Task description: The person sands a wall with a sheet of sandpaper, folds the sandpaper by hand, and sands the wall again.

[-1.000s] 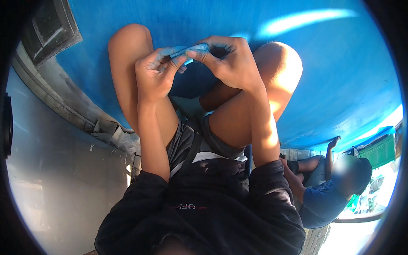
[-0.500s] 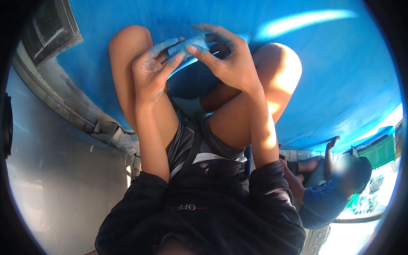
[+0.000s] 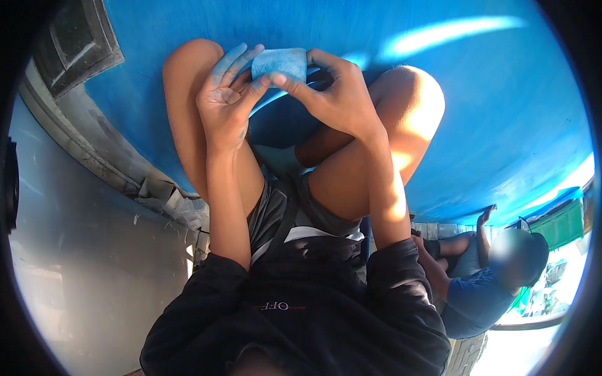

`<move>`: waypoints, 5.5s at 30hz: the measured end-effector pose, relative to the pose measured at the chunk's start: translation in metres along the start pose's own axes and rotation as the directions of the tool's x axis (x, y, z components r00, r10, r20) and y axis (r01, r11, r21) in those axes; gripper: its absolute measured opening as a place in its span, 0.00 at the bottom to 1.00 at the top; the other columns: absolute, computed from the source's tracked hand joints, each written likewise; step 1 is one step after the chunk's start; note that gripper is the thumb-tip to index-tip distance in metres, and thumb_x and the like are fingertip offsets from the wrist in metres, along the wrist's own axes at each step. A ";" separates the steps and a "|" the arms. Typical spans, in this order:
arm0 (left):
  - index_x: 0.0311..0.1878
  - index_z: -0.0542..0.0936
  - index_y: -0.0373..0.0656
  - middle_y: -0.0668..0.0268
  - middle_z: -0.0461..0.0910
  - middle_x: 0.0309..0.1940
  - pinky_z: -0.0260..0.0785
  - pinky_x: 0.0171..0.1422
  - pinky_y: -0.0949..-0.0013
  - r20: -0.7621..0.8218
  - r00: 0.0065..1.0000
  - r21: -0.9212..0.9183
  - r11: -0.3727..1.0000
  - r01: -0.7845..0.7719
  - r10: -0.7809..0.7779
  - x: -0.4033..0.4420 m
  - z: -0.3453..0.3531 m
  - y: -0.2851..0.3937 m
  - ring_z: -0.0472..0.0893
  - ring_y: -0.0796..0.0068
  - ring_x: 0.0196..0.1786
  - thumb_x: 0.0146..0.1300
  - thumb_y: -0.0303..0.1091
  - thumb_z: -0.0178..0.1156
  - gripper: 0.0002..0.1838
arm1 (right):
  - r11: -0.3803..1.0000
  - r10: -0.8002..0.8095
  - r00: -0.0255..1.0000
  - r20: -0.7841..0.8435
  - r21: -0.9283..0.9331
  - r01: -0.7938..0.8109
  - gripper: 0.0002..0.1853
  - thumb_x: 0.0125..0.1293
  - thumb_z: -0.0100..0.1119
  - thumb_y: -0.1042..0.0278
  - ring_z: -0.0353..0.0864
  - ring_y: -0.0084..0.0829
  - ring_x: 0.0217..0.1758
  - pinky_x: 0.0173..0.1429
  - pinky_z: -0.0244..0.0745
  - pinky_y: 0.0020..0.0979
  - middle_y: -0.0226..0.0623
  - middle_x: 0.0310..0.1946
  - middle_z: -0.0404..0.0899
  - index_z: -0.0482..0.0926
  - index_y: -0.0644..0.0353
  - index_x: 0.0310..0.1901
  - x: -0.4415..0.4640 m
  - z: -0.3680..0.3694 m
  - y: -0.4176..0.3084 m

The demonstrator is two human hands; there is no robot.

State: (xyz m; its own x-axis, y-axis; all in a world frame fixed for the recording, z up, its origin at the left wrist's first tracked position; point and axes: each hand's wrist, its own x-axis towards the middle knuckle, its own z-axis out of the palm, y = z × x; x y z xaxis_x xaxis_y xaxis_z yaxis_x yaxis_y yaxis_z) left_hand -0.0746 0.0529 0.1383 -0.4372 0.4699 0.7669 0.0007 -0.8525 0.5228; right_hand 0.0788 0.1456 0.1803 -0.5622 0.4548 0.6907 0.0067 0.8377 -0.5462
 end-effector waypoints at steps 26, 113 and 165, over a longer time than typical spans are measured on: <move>0.53 0.81 0.30 0.60 0.85 0.31 0.79 0.33 0.72 0.040 0.968 0.226 0.946 0.234 -0.249 -0.004 0.012 -0.014 0.85 0.74 0.30 0.77 0.36 0.60 0.16 | 0.993 -0.069 0.959 -0.275 0.071 0.092 0.25 0.73 0.66 0.68 0.85 0.27 0.42 0.39 0.81 0.30 0.42 0.53 0.82 0.67 0.61 0.67 0.000 0.012 -0.002; 0.44 0.85 0.33 0.56 0.89 0.37 0.76 0.49 0.69 -0.084 0.956 0.385 0.876 0.290 -0.280 -0.074 0.021 -0.176 0.87 0.75 0.42 0.69 0.31 0.65 0.10 | 0.103 -0.558 0.715 0.421 -0.820 0.563 0.27 0.75 0.53 0.63 0.60 0.39 0.81 0.84 0.48 0.52 0.33 0.79 0.62 0.69 0.31 0.74 0.134 -0.114 0.020; 0.45 0.86 0.34 0.54 0.89 0.37 0.77 0.48 0.66 -0.093 0.955 0.405 0.866 0.295 -0.282 -0.078 0.025 -0.175 0.87 0.72 0.40 0.68 0.34 0.67 0.12 | 0.216 -0.654 0.724 0.221 -0.862 0.458 0.29 0.74 0.53 0.65 0.62 0.50 0.80 0.83 0.49 0.55 0.50 0.76 0.65 0.67 0.56 0.75 0.134 -0.106 0.029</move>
State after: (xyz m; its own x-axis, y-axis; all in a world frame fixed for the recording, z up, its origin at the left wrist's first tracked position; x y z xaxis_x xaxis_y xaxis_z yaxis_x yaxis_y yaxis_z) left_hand -0.0185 0.1709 -0.0041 -0.5009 0.6677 0.5507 0.2362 -0.5067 0.8292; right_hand 0.0914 0.2624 0.3070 -0.5940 -0.2849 0.7523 0.4568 0.6503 0.6070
